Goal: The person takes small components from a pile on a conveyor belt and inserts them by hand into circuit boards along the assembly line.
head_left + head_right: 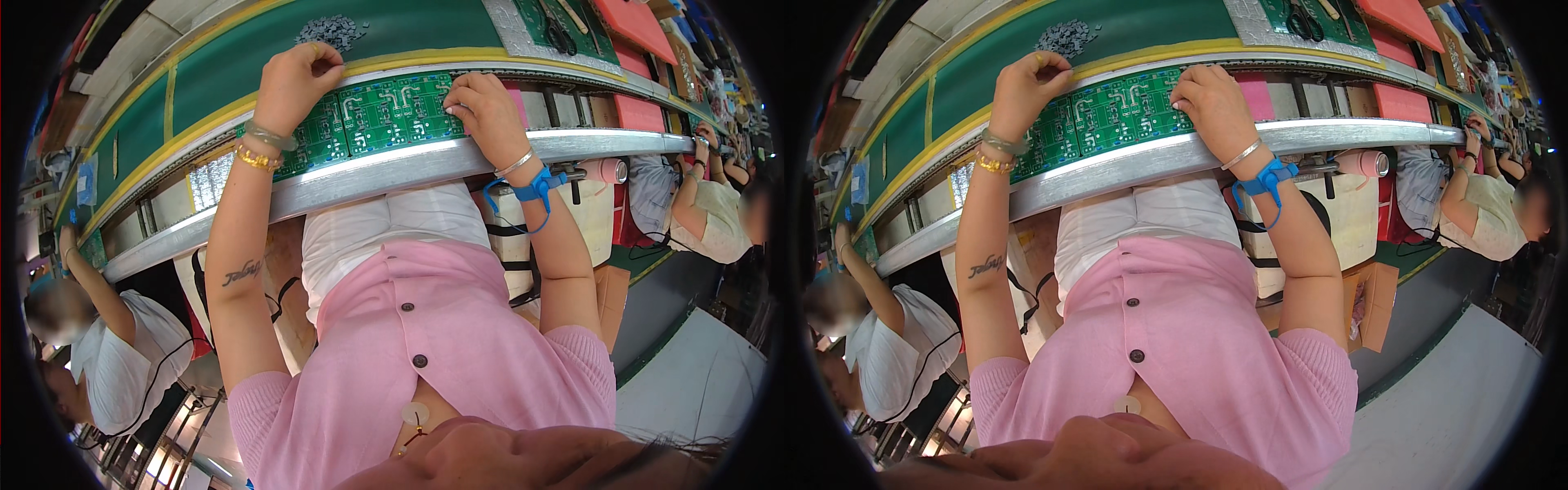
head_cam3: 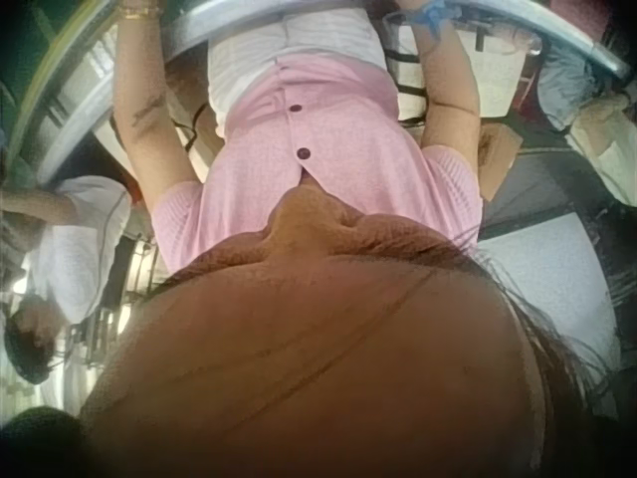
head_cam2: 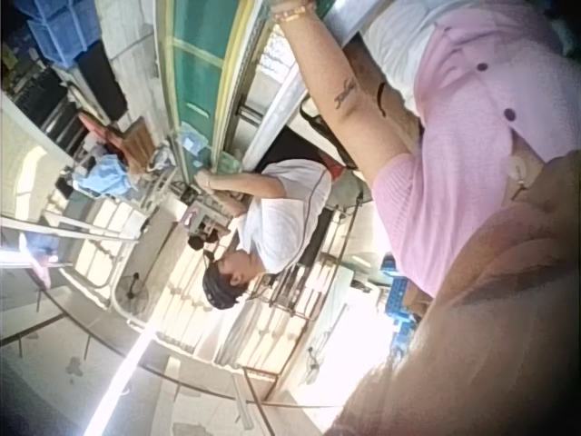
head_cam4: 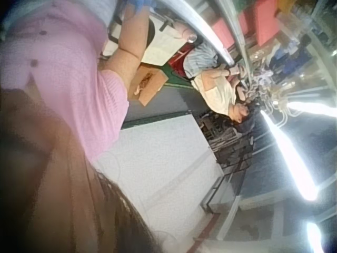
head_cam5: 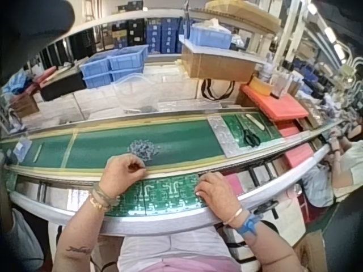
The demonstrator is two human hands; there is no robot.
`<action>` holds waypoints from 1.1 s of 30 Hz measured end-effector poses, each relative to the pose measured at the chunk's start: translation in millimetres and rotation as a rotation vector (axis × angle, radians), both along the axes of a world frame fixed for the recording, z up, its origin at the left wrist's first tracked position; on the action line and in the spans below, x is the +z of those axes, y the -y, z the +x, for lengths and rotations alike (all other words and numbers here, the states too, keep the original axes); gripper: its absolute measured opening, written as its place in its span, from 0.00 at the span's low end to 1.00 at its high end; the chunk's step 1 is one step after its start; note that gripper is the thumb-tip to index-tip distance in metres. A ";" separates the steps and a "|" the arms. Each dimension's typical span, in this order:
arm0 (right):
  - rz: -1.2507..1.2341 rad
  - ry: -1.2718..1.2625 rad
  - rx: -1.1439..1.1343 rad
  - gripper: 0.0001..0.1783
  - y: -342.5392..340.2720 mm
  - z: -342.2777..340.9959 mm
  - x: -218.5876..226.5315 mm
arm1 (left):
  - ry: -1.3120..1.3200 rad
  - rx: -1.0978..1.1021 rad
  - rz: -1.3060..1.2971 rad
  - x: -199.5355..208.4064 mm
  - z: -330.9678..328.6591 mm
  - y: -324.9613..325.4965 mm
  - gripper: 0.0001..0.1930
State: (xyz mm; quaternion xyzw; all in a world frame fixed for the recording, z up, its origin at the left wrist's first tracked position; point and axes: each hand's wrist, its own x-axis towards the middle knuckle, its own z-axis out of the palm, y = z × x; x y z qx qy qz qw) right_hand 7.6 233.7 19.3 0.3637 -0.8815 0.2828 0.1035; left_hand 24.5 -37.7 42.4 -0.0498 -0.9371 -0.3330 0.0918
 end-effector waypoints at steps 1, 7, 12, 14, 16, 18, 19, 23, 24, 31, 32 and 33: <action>0.000 -0.004 0.013 0.06 0.8 0.2 -0.5 | 0.002 0.002 -0.002 0.5 4.1 1.0 0.07; 0.058 -0.055 0.035 0.06 4.2 1.0 4.3 | 0.014 0.027 0.301 5.4 30.2 16.1 0.07; 0.080 -0.120 0.047 0.05 5.3 1.9 4.4 | 0.143 0.070 0.357 14.2 60.2 37.7 0.07; 0.085 -0.146 0.073 0.04 6.8 1.8 5.1 | 0.164 0.106 0.412 5.5 77.1 56.9 0.07; 0.094 -0.139 0.036 0.03 6.0 3.7 5.1 | 0.184 0.160 0.461 2.0 94.3 70.8 0.07; 0.077 -0.125 0.048 0.03 5.2 3.2 6.2 | 0.208 0.218 0.406 3.2 106.8 78.9 0.06; 0.095 -0.129 0.048 0.04 4.7 4.2 8.7 | 0.164 0.213 0.309 3.1 112.6 81.7 0.06; 0.064 -0.127 0.016 0.08 9.5 13.8 11.8 | 0.055 0.147 0.113 1.1 122.1 84.0 0.06; 0.013 -0.132 -0.033 0.08 11.8 18.4 12.7 | 0.049 0.137 0.034 2.0 122.9 81.8 0.06; -0.181 -0.032 0.152 0.07 33.5 62.6 6.7 | 0.071 0.174 -0.082 -2.3 122.3 75.8 0.05; -0.182 -0.031 0.150 0.07 35.4 65.6 2.4 | 0.072 0.172 -0.083 -2.0 121.8 75.2 0.05; -0.178 -0.014 0.151 0.07 36.8 68.2 -1.0 | 0.067 0.169 -0.101 -1.7 121.3 74.7 0.05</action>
